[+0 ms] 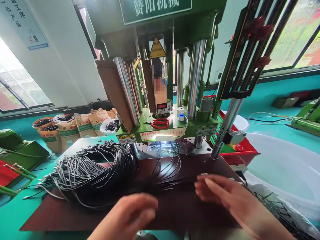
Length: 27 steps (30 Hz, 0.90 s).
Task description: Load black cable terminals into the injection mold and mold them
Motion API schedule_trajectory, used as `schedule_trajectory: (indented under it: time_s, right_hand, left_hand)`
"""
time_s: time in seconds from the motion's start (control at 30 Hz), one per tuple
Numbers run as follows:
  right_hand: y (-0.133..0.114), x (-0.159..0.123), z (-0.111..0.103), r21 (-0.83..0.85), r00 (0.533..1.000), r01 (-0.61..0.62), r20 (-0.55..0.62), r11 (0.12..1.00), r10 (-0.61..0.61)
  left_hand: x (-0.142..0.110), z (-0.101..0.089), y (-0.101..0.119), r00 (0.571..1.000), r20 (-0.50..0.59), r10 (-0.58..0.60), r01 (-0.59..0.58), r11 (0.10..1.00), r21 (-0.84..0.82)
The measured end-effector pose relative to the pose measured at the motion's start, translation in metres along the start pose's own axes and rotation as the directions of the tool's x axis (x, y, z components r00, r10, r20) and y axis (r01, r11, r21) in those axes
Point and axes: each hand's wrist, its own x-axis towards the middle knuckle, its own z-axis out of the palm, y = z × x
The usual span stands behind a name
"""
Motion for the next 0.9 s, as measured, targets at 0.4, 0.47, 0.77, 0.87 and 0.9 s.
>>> schedule_trajectory:
  time_s: [0.4,0.47,0.77,0.87,0.9]
  right_hand:
    - [-0.017,0.106,0.056,0.513,0.988,-0.105,-0.045,0.852,0.149]
    - [-0.019,0.107,0.062,0.535,0.983,-0.161,0.015,0.829,0.181]
    - [-0.024,0.094,0.095,0.614,0.911,-0.392,0.363,0.685,0.196]
    - [-0.035,0.088,0.107,0.665,0.915,-0.376,0.378,0.646,0.144]
    - [-0.040,0.087,0.111,0.674,0.917,-0.368,0.375,0.640,0.133]
  left_hand:
    - [0.122,0.028,0.003,0.962,-0.273,0.001,0.007,1.000,0.026]
    - [0.124,0.029,0.003,0.962,-0.274,0.000,-0.004,1.000,-0.014]
    - [0.099,0.015,0.020,0.914,-0.398,0.075,-0.121,0.988,-0.092]
    - [0.060,0.040,0.029,0.768,-0.547,0.333,-0.300,0.942,0.151]
    - [0.049,0.052,0.029,0.744,-0.458,0.487,-0.443,0.872,0.207]
